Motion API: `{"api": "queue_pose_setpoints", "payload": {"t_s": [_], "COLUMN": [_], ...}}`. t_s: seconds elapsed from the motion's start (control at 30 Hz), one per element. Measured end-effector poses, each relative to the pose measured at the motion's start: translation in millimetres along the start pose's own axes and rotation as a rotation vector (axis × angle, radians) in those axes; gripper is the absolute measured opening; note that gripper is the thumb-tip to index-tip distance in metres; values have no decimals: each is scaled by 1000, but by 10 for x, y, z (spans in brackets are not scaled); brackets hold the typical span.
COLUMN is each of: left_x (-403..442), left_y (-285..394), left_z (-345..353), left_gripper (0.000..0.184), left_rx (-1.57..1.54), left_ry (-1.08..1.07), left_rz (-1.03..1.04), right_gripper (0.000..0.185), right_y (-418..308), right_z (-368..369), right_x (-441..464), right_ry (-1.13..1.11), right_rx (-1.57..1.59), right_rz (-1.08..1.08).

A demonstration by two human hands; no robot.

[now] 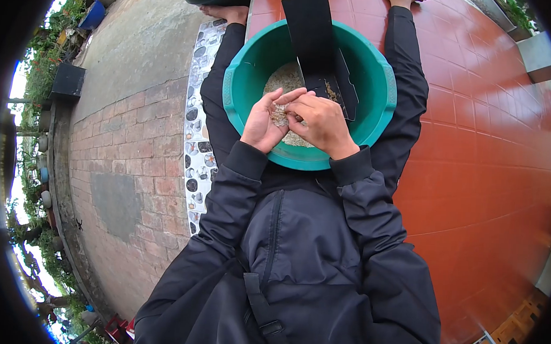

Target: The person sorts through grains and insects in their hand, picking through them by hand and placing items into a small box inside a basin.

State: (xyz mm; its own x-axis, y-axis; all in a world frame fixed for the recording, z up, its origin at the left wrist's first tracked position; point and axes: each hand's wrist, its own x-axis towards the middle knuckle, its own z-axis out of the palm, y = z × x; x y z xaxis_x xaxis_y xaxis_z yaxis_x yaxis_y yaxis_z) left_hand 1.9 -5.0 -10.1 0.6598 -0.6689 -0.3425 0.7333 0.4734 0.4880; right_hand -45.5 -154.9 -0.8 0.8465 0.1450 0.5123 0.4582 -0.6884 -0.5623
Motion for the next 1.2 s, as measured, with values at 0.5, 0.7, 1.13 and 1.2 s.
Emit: {"api": "queue_pose_setpoints", "payload": {"t_s": [0.5,0.7,1.13,1.2], "left_x": [0,-39,-32,-26], "left_y": [-7,21,28,26], "left_z": [-35,84,72,69], "left_gripper": [49,49,51,51], "left_rx": [2,-66,-113,-113], "left_ry": [4,25,3,4], "left_rz": [9,76,107,110], "right_gripper": [14,9,19,19], "right_y": [-50,4,303,253], "right_z": [-68,-240,-337,-337], "right_x": [30,33,-23,4], "right_ry": [40,119,603,667], "right_rx": [267,462,502,470], "right_rz": [157,372,736,688]}}
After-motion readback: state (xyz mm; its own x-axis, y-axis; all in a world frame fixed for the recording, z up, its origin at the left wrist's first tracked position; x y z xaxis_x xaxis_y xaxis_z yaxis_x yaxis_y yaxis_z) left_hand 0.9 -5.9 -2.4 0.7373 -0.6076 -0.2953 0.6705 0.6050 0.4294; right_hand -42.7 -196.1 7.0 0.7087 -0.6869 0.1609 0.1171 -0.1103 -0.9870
